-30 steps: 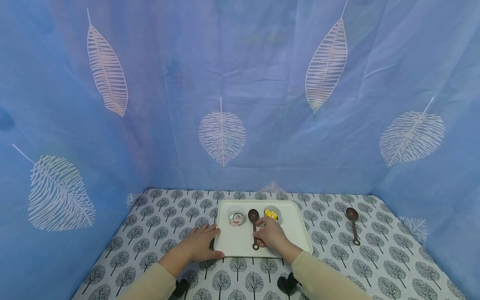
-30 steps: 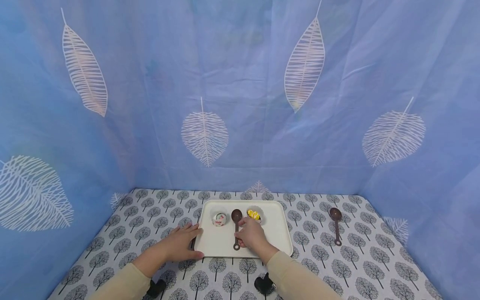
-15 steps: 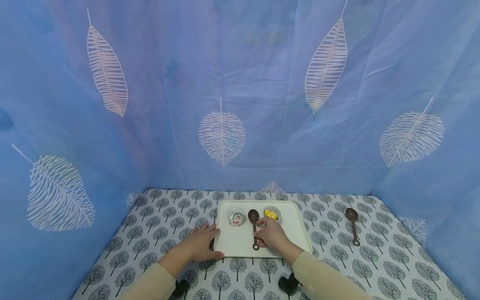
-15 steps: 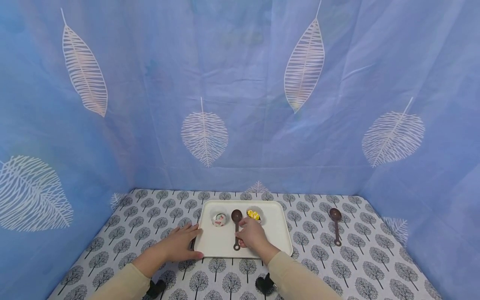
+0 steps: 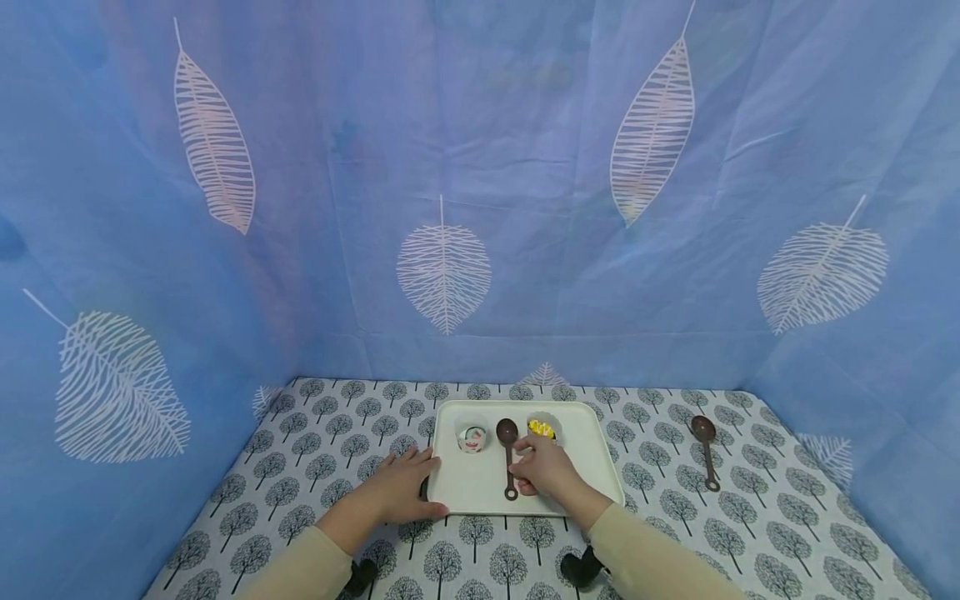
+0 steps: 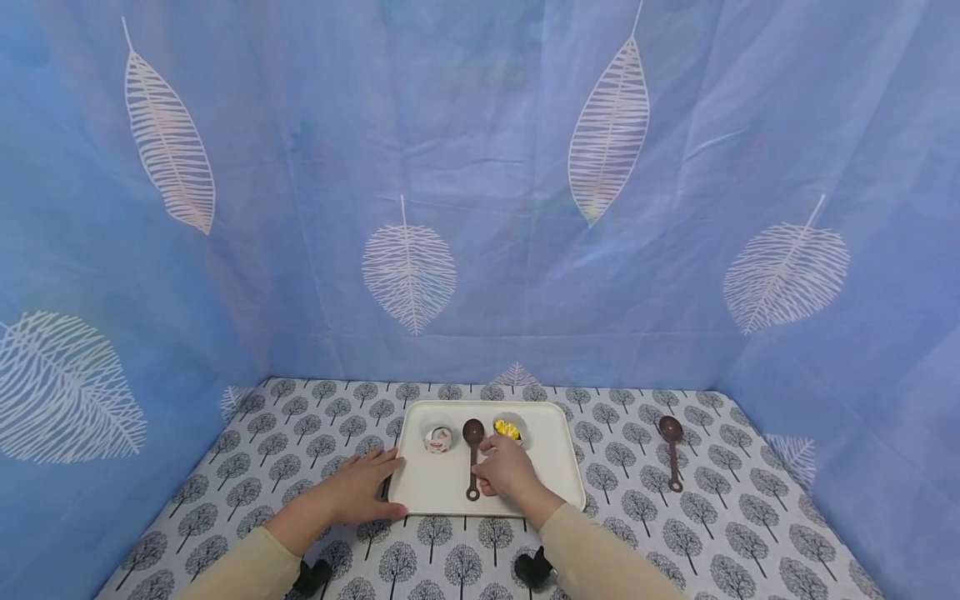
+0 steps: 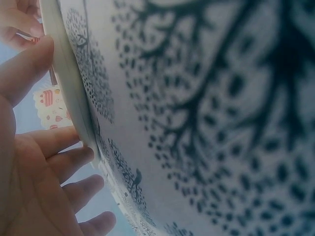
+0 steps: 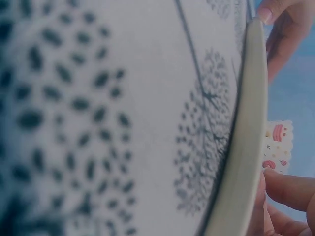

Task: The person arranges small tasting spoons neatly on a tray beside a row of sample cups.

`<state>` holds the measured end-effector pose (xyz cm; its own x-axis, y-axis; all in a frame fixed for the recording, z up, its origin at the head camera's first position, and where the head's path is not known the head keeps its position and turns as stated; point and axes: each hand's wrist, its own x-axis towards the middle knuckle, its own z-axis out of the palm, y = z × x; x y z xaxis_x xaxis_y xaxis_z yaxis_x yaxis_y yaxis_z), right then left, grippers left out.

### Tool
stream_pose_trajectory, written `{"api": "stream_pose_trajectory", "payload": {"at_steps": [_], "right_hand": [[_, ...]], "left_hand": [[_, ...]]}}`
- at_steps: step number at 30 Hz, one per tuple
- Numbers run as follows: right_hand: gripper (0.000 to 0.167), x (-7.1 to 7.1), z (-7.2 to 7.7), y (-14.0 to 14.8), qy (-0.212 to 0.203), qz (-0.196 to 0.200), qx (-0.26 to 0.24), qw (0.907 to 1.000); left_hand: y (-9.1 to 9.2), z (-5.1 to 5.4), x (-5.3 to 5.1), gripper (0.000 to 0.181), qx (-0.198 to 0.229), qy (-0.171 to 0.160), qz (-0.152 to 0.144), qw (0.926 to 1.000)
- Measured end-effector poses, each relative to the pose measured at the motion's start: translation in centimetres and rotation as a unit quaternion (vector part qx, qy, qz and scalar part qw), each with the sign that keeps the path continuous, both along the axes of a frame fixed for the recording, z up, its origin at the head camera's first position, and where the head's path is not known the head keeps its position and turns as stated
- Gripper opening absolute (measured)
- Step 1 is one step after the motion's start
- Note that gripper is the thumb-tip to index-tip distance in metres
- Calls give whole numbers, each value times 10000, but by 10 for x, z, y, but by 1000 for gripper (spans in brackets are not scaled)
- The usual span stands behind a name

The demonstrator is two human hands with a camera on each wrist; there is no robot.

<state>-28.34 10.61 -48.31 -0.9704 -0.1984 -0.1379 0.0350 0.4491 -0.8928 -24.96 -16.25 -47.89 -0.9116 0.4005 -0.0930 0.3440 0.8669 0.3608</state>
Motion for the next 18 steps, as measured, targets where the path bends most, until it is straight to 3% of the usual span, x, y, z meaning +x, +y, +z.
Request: {"api": "stream_pose_trajectory", "payload": {"at_steps": [18], "right_hand": [[41, 8, 27, 16, 219, -128, 67, 9997]], "left_hand": [[1, 3, 1, 88, -32, -42, 12, 10000]]}}
